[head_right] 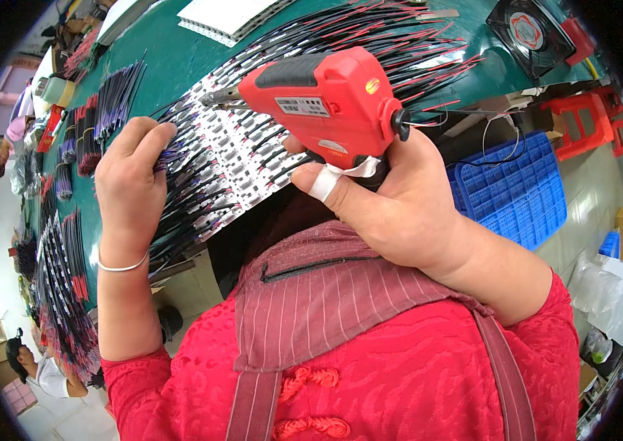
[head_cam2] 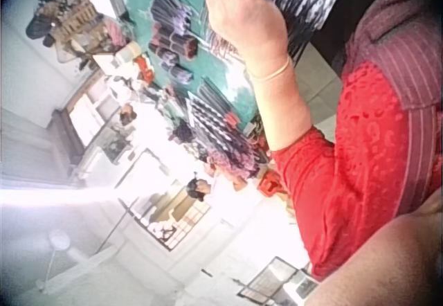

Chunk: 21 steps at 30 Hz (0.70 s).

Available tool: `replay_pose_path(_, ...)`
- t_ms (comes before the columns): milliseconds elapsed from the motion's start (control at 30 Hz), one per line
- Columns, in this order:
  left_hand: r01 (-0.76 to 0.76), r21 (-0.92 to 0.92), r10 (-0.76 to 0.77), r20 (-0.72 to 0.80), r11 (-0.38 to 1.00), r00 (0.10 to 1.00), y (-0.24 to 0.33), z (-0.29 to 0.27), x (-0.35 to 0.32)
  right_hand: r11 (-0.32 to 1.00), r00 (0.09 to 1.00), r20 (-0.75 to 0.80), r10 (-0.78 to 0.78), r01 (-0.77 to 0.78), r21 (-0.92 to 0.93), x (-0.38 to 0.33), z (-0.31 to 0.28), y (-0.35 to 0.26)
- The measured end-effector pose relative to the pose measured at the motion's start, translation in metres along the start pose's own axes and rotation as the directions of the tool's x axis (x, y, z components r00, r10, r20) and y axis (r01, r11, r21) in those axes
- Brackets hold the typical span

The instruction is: The person holds a heating tool, picks up bundles of wires from the table, and aligns individual wires onto circuit board strips by hand while applying the tool.

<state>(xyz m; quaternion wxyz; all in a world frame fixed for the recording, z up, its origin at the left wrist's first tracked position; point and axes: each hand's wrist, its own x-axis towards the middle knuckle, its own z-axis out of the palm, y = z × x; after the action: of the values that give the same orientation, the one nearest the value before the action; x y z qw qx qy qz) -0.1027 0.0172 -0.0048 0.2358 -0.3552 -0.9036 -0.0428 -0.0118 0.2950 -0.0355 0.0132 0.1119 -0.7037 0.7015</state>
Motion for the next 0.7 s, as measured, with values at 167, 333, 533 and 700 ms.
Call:
replay_pose_path(167,-0.046,-0.049,0.043,-0.070,0.998,0.997,-0.010,0.017,-0.008,0.998,0.998,0.004,0.058,-0.058,0.006,0.001,0.007,-0.001)
replay_pose_path(333,-0.049,-0.062,0.044,-0.091,0.997,0.995,-0.013,0.024,-0.012,0.996,0.996,-0.012,0.084,-0.083,0.026,0.006,0.013,-0.006)
replay_pose_path(533,-0.050,-0.052,0.045,-0.079,0.997,0.996,-0.014,0.026,-0.013,0.996,0.996,-0.005,0.093,-0.093,0.002,0.009,0.018,-0.007)
replay_pose_path(700,-0.075,-0.001,0.074,-0.086,0.997,0.994,-0.015,0.026,-0.012,0.999,0.999,0.001,0.033,-0.033,-0.024,0.012,0.022,-0.003)
